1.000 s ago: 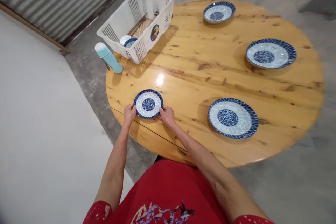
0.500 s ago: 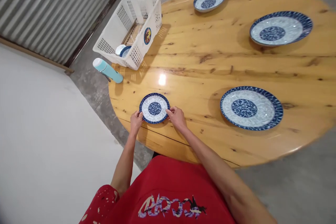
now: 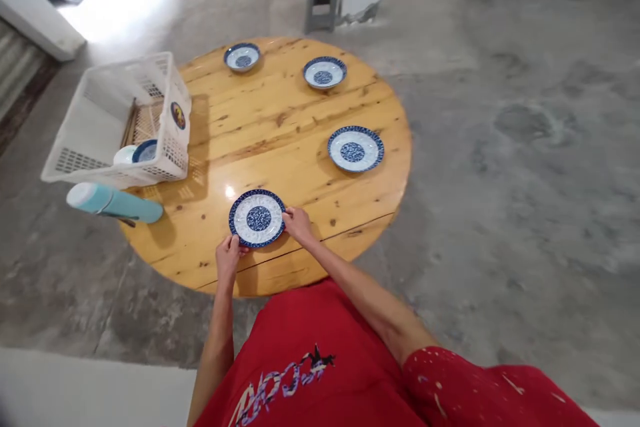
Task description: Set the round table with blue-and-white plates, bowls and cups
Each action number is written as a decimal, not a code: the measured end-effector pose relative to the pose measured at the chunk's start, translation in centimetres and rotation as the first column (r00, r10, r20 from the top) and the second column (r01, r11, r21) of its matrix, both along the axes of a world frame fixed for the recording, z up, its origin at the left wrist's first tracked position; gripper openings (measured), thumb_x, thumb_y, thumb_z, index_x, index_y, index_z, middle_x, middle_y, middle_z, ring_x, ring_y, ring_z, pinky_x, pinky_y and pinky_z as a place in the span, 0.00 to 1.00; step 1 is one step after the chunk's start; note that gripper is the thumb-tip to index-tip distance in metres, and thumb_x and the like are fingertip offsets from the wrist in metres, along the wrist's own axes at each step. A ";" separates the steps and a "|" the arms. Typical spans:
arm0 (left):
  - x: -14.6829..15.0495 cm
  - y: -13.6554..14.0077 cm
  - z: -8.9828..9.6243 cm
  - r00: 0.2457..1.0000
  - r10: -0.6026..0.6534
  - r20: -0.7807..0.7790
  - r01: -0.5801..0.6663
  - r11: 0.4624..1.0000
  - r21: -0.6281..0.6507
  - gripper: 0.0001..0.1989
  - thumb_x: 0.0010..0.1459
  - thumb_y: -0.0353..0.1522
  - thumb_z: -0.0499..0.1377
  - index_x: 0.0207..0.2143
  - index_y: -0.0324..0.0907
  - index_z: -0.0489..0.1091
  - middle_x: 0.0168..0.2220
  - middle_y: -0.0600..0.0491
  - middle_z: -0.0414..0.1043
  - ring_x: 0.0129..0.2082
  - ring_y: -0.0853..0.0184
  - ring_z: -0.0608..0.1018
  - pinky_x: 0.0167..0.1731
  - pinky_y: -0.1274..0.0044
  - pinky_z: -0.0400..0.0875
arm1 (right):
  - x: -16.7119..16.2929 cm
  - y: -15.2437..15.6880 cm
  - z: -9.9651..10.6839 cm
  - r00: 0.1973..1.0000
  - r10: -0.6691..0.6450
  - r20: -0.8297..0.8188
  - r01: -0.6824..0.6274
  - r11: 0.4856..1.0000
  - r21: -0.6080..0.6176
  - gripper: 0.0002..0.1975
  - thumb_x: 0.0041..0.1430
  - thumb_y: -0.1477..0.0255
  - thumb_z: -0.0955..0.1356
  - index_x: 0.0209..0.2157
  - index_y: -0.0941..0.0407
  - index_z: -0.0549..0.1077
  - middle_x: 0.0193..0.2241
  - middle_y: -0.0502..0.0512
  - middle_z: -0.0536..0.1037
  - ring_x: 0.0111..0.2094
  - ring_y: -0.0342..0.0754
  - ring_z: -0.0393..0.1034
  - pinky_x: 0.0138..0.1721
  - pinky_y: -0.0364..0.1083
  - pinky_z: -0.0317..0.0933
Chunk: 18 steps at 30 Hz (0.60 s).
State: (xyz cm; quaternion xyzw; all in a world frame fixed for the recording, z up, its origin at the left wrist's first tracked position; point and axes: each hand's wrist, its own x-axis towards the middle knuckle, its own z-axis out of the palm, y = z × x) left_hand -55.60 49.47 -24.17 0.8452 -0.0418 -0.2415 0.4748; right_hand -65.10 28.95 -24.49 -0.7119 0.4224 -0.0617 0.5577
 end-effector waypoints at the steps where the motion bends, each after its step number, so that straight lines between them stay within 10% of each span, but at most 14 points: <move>1: 0.3 -0.1 0.1 1.000 -0.014 -0.003 0.014 1.000 0.001 0.15 0.61 0.43 0.50 0.25 0.46 0.61 0.21 0.57 0.72 0.25 0.66 0.79 0.28 0.77 0.74 | 0.0 0.0 0.1 1.000 -0.004 -0.009 0.004 1.000 -0.024 0.08 0.57 0.70 0.66 0.25 0.56 0.73 0.21 0.50 0.75 0.28 0.47 0.73 0.28 0.38 0.65; 18: 3.3 2.0 0.1 0.990 -0.069 0.120 0.050 0.987 0.152 0.16 0.60 0.41 0.50 0.22 0.46 0.61 0.19 0.54 0.72 0.23 0.66 0.77 0.27 0.78 0.70 | 0.6 3.0 1.0 0.987 0.078 -0.144 -0.092 0.991 -0.094 0.11 0.59 0.76 0.64 0.26 0.57 0.77 0.24 0.53 0.78 0.31 0.49 0.76 0.32 0.39 0.61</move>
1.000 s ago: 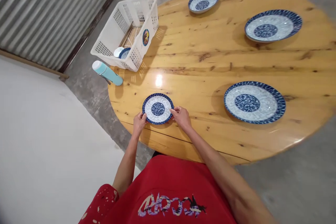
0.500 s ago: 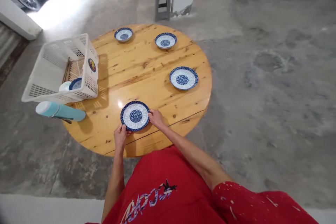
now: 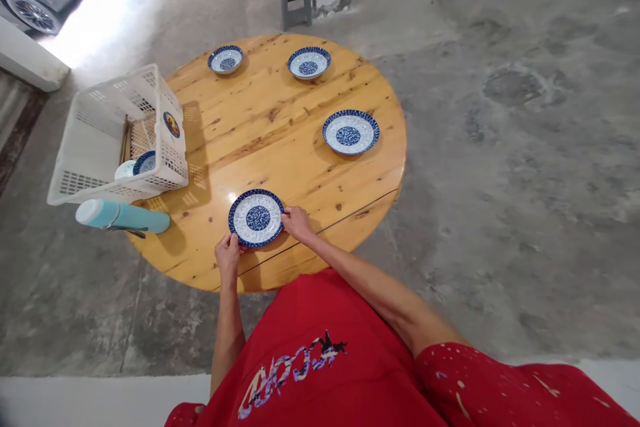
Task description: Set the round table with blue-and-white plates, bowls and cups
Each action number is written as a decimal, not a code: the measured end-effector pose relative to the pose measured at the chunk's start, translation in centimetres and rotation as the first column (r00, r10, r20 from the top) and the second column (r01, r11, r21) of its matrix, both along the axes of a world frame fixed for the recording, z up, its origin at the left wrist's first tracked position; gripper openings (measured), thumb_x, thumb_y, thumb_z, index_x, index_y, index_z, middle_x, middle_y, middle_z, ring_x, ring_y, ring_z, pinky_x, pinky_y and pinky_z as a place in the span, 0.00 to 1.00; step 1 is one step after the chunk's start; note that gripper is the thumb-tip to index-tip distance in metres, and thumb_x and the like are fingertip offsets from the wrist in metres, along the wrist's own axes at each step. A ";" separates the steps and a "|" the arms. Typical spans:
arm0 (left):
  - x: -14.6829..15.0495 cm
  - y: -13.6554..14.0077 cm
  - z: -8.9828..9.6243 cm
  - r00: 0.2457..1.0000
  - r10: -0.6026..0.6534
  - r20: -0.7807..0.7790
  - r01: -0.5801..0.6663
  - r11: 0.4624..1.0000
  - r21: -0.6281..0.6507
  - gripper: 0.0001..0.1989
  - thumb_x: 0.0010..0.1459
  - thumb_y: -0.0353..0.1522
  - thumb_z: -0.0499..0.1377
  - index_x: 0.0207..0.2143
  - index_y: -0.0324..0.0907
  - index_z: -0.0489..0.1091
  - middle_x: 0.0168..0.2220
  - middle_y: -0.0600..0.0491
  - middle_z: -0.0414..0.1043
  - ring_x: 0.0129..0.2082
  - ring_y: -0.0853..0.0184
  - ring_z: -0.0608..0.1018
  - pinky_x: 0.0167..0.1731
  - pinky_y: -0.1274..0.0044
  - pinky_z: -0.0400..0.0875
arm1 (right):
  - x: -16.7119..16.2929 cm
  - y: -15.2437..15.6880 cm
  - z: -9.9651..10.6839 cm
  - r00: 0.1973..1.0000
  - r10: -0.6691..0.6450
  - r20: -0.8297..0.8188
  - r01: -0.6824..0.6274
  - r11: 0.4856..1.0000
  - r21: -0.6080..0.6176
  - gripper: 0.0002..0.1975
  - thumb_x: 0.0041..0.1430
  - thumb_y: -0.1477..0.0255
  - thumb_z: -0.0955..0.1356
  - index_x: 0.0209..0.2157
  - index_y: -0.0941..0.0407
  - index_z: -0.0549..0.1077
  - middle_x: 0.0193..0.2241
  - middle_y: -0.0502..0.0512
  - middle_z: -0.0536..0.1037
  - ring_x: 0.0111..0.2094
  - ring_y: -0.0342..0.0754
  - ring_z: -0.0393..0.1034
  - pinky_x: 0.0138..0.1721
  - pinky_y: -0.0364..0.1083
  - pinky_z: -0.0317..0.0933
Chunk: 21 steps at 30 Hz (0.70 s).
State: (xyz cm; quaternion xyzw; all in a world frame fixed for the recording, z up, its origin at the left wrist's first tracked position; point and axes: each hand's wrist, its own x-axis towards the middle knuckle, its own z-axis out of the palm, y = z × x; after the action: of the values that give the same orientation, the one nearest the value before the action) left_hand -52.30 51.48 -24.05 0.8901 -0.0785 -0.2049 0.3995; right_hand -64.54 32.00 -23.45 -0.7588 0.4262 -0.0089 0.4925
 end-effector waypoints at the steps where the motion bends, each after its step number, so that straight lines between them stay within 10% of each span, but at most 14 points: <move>1: 0.4 0.4 0.0 1.000 0.003 0.015 -0.003 1.000 0.018 0.16 0.60 0.41 0.50 0.22 0.45 0.62 0.19 0.54 0.72 0.23 0.66 0.77 0.27 0.78 0.70 | 0.2 0.4 0.0 1.000 0.012 -0.002 -0.012 1.000 0.004 0.11 0.60 0.76 0.64 0.27 0.58 0.77 0.24 0.53 0.79 0.31 0.49 0.77 0.32 0.39 0.61; 21: 0.4 1.2 -0.8 0.998 -0.025 0.066 0.023 0.999 0.026 0.16 0.60 0.39 0.52 0.22 0.45 0.68 0.19 0.51 0.73 0.25 0.62 0.76 0.29 0.76 0.66 | 0.5 0.7 1.2 0.996 0.038 -0.081 -0.043 0.997 -0.057 0.11 0.62 0.79 0.65 0.30 0.61 0.79 0.27 0.57 0.80 0.34 0.50 0.76 0.32 0.40 0.58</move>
State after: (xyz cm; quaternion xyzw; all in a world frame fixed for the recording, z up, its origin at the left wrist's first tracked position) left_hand -51.91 52.64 -24.85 0.9004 -0.0997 -0.1809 0.3828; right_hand -64.01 32.73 -22.21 -0.7811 0.4296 0.0187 0.4527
